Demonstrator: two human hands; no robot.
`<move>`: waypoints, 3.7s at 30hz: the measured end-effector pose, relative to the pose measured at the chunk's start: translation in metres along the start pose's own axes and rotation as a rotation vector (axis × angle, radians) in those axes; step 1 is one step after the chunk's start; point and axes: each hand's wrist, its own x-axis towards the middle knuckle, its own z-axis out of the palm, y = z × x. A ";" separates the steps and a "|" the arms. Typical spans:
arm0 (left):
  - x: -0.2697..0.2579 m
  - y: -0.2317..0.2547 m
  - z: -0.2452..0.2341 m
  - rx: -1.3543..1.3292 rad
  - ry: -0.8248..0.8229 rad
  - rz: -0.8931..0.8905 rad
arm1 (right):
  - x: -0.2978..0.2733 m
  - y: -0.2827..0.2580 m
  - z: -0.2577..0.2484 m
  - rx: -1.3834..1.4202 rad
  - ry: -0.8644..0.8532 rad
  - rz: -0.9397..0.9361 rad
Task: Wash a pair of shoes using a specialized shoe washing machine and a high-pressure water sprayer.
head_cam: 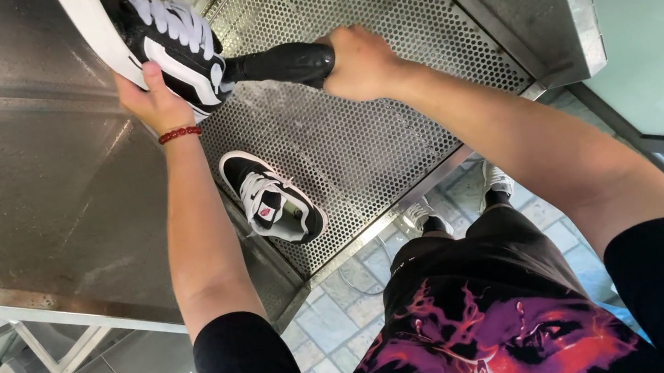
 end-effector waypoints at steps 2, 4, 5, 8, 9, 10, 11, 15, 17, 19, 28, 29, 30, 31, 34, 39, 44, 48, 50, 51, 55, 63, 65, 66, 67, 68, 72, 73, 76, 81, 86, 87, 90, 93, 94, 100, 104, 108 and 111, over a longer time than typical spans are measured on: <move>0.001 -0.008 -0.003 0.002 0.011 -0.006 | 0.000 -0.003 0.002 0.000 -0.018 0.007; 0.000 -0.016 -0.008 0.007 0.023 -0.013 | -0.002 -0.006 0.003 0.001 -0.040 0.012; 0.000 -0.020 -0.010 -0.007 0.027 -0.010 | -0.003 -0.009 0.002 0.008 -0.027 0.015; 0.001 -0.035 -0.014 -0.094 0.032 -0.029 | -0.004 -0.008 0.004 0.020 -0.005 0.004; 0.002 -0.039 -0.015 -0.166 0.032 -0.053 | -0.003 -0.006 0.005 0.026 0.001 -0.008; 0.000 -0.057 -0.019 -0.165 0.028 -0.052 | -0.005 -0.008 0.004 0.030 0.003 -0.007; -0.003 -0.074 -0.022 -0.252 0.051 -0.128 | -0.006 -0.009 0.004 0.047 0.016 -0.024; -0.002 -0.092 -0.016 -0.589 0.134 -0.393 | -0.010 -0.014 0.006 0.028 0.031 -0.018; -0.004 -0.065 -0.010 -0.699 0.148 -0.472 | -0.017 -0.015 0.007 0.013 0.041 -0.029; -0.006 -0.044 -0.005 -0.810 0.166 -0.546 | -0.020 -0.015 0.011 -0.006 0.052 -0.045; -0.028 -0.059 0.011 -0.908 0.150 -0.589 | -0.012 -0.010 0.030 -0.095 0.086 -0.054; -0.029 -0.055 0.016 -0.960 0.119 -0.629 | -0.011 -0.015 0.028 -0.075 0.078 -0.045; -0.037 -0.050 0.019 -1.009 0.089 -0.677 | -0.014 -0.019 0.029 -0.054 0.062 -0.029; -0.043 -0.049 0.022 -1.012 0.100 -0.676 | -0.014 -0.018 0.033 -0.061 0.055 -0.034; -0.057 -0.045 0.031 -1.081 0.082 -0.788 | -0.014 -0.019 0.042 -0.116 0.096 -0.084; -0.079 -0.089 0.035 -1.153 0.101 -0.895 | -0.024 -0.029 0.046 -0.121 0.141 -0.141; -0.087 -0.114 0.036 -1.096 0.106 -0.785 | -0.029 -0.034 0.045 -0.141 0.078 -0.175; -0.083 -0.089 0.038 -1.010 0.078 -0.656 | -0.035 -0.034 0.041 -0.171 0.025 -0.202; -0.085 -0.096 0.033 -0.987 0.072 -0.641 | -0.039 -0.039 0.035 -0.174 -0.004 -0.192; -0.087 -0.099 0.031 -0.962 0.064 -0.629 | -0.041 -0.042 0.032 -0.174 -0.033 -0.178; -0.079 -0.072 0.030 -0.724 -0.038 -0.374 | -0.049 -0.041 0.033 -0.178 0.010 -0.227; -0.096 -0.078 0.045 -0.985 0.010 -0.689 | -0.061 -0.043 0.057 -0.362 0.109 -0.266; -0.110 -0.070 0.051 -1.045 0.026 -0.754 | -0.060 -0.042 0.060 -0.415 0.107 -0.261; -0.117 -0.066 0.053 -1.101 0.046 -0.817 | -0.060 -0.041 0.062 -0.467 0.103 -0.260; -0.122 -0.061 0.055 -1.105 0.046 -0.817 | -0.061 -0.037 0.065 -0.470 0.104 -0.260; -0.124 -0.056 0.057 -1.160 0.043 -0.833 | -0.061 -0.033 0.067 -0.479 0.150 -0.319; -0.126 -0.027 0.065 -1.427 -0.018 -0.827 | -0.064 -0.030 0.075 -0.516 0.172 -0.365; -0.129 -0.028 0.065 -1.433 -0.015 -0.824 | -0.064 -0.032 0.074 -0.523 0.171 -0.367; -0.131 -0.028 0.066 -1.478 -0.029 -0.803 | -0.061 -0.039 0.071 -0.572 0.144 -0.362; -0.135 -0.051 0.064 -1.253 0.043 -0.856 | -0.059 -0.036 0.073 -0.613 0.184 -0.381; -0.112 -0.042 0.052 -1.284 0.116 -0.896 | -0.052 -0.032 0.060 -0.612 0.231 -0.346; -0.107 -0.039 0.049 -1.352 0.131 -0.929 | -0.051 -0.027 0.059 -0.615 0.262 -0.341; -0.098 -0.052 0.050 -1.318 0.139 -0.902 | -0.046 -0.020 0.064 -0.553 0.249 -0.319; -0.091 -0.059 0.047 -1.239 0.180 -0.886 | -0.044 -0.033 0.048 -0.558 0.185 -0.232; -0.091 -0.055 0.045 -1.237 0.178 -0.890 | -0.045 -0.036 0.045 -0.557 0.184 -0.228; -0.083 -0.071 0.043 -1.208 0.193 -0.857 | -0.038 -0.038 0.033 -0.549 0.033 -0.143; -0.073 -0.097 0.043 -1.105 0.260 -0.774 | -0.029 -0.035 0.018 -0.490 0.027 -0.094; -0.055 -0.111 0.040 -0.790 0.360 -0.608 | -0.023 -0.027 -0.001 -0.331 0.076 -0.040; -0.033 -0.096 0.035 -0.662 0.315 -0.517 | -0.021 -0.017 -0.003 -0.350 0.039 -0.013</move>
